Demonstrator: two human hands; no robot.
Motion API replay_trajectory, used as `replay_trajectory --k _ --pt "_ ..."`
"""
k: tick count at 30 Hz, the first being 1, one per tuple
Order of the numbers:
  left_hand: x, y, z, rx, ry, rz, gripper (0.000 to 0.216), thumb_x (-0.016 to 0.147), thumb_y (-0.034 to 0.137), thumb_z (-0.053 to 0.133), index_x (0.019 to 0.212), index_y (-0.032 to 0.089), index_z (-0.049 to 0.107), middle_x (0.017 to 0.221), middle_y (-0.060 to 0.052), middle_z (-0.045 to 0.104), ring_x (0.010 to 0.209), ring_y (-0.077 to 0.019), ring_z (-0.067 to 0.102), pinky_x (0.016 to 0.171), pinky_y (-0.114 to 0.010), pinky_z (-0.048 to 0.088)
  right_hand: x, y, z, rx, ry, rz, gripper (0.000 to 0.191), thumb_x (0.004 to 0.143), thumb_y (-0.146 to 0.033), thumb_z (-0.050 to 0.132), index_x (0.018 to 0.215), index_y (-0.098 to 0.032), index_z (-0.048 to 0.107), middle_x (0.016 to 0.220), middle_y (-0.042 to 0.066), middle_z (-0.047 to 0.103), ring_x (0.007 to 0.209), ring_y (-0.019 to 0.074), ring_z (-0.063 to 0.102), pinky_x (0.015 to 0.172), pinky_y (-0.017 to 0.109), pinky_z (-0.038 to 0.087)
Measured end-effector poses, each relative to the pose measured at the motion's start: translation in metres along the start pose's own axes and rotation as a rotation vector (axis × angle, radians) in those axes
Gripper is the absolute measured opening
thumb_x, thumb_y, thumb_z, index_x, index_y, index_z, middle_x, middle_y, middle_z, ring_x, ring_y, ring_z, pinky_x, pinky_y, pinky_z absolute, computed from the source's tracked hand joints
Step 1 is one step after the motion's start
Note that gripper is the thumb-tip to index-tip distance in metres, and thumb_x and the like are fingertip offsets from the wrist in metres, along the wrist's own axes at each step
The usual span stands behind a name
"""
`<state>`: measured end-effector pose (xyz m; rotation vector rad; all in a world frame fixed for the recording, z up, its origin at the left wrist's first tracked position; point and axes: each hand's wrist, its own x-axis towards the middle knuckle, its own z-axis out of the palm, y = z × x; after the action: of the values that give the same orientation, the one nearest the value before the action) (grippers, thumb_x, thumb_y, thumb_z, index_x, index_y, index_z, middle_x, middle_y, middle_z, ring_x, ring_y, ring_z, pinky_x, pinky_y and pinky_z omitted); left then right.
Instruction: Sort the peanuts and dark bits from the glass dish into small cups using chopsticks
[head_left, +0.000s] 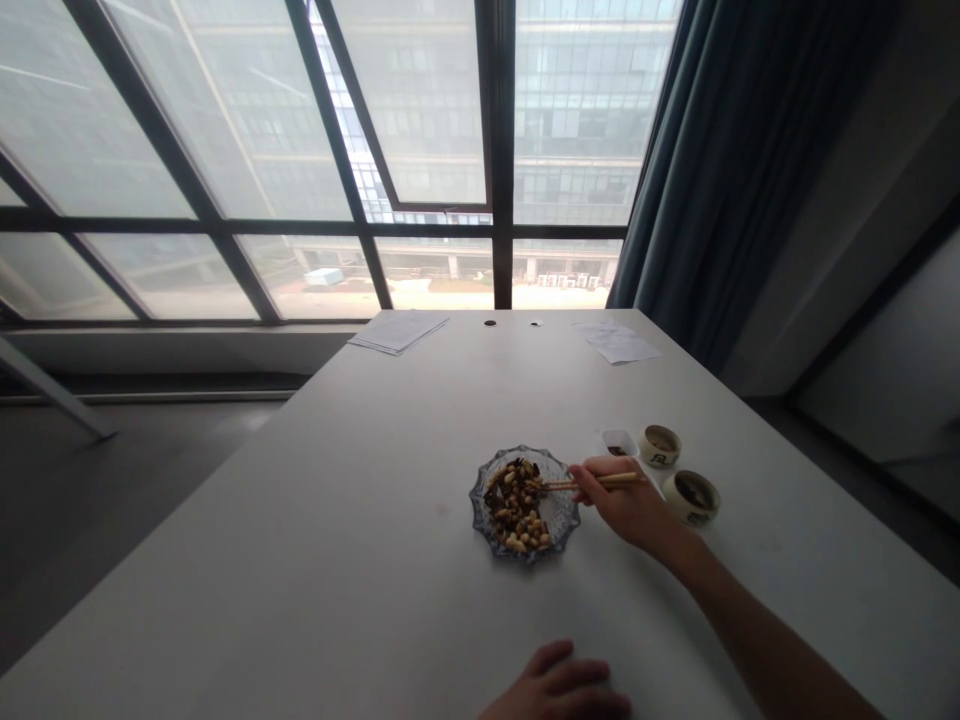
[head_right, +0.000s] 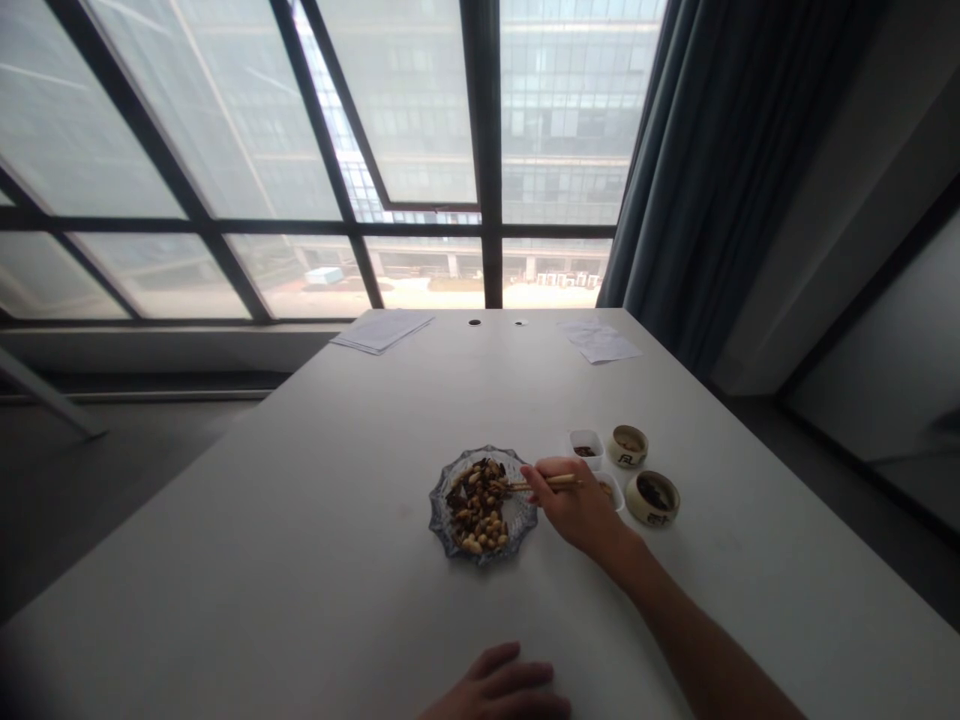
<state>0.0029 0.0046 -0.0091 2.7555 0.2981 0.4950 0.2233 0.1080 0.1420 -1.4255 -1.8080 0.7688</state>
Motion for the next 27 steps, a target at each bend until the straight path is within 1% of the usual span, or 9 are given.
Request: replay_trajectory --k 4,8,13,15,17,20,24,27 --pt "-0.002 -0.002 0.003 -0.006 -0.004 -0.001 0.037 0.114 0.031 0.057 0.149 0.02 0.056 0.139 0.001 0.069 0.143 -0.0129 0.051 0.128 -0.028 0.019 -0.001 -0.004 -0.002 -0.105 -0.013 -0.07 0.047 0.104 -0.044 0.052 0.063 -0.022 0.056 0.064 0.003 0.07 0.065 0.0192 0.07 0.06 0.027 0.048" --pt "-0.003 -0.003 0.004 -0.062 -0.014 -0.002 0.037 0.116 0.031 0.053 0.151 0.019 0.052 0.143 0.0 0.066 0.146 -0.0135 0.048 0.129 -0.03 0.015 0.0 -0.006 -0.002 -0.163 -0.049 -0.119 0.042 0.103 -0.039 0.055 0.064 -0.021 0.057 0.065 0.002 0.07 0.064 0.0171 0.067 0.061 0.026 0.044" --pt "-0.002 -0.002 0.003 -0.135 -0.025 -0.029 0.038 0.116 0.031 0.05 0.152 0.019 0.05 0.146 0.0 0.064 0.147 -0.0134 0.046 0.129 -0.03 0.011 0.0 -0.003 0.0 -0.144 -0.035 -0.132 0.047 0.106 -0.042 0.049 0.065 -0.022 0.056 0.063 0.001 0.068 0.061 0.0162 0.064 0.062 0.027 0.045" --pt "-0.001 -0.001 0.002 -0.149 -0.029 -0.038 0.038 0.116 0.03 0.051 0.153 0.02 0.049 0.145 0.0 0.064 0.147 -0.0136 0.045 0.129 -0.03 0.012 -0.001 -0.004 -0.002 -0.133 -0.027 -0.121 0.048 0.106 -0.044 0.048 0.065 -0.022 0.057 0.063 0.001 0.068 0.06 0.016 0.064 0.061 0.027 0.046" --pt "-0.001 0.0 0.001 -0.157 -0.031 -0.048 0.039 0.116 0.03 0.052 0.154 0.022 0.049 0.144 0.0 0.065 0.146 -0.0141 0.047 0.129 -0.03 0.015 -0.002 -0.006 -0.01 -0.134 0.0 -0.11 0.049 0.106 -0.046 0.049 0.065 -0.022 0.058 0.064 0.001 0.069 0.06 0.0161 0.065 0.062 0.027 0.048" --pt "-0.001 0.0 0.0 -0.152 -0.03 -0.052 0.04 0.116 0.03 0.053 0.155 0.023 0.048 0.141 0.0 0.067 0.144 -0.0149 0.051 0.128 -0.031 0.019 -0.006 -0.013 -0.031 -0.138 0.089 -0.094 0.048 0.105 -0.049 0.051 0.067 -0.023 0.065 0.066 0.003 0.072 0.061 0.0176 0.068 0.063 0.029 0.05" --pt "-0.001 0.0 0.0 -0.157 -0.023 -0.048 0.04 0.116 0.032 0.051 0.155 0.023 0.048 0.144 0.0 0.066 0.146 -0.0143 0.048 0.129 -0.029 0.014 -0.011 -0.018 -0.067 -0.134 0.315 -0.029 0.044 0.102 -0.051 0.055 0.072 -0.023 0.072 0.07 0.005 0.076 0.063 0.0212 0.072 0.06 0.031 0.053" --pt "-0.001 0.0 0.002 -0.146 -0.018 -0.057 0.038 0.117 0.034 0.049 0.153 0.022 0.049 0.143 0.001 0.066 0.145 -0.0131 0.048 0.129 -0.027 0.012 -0.013 -0.015 -0.086 -0.206 0.455 -0.037 0.038 0.1 -0.047 0.059 0.073 -0.024 0.072 0.07 0.005 0.077 0.067 0.0225 0.074 0.064 0.031 0.053"
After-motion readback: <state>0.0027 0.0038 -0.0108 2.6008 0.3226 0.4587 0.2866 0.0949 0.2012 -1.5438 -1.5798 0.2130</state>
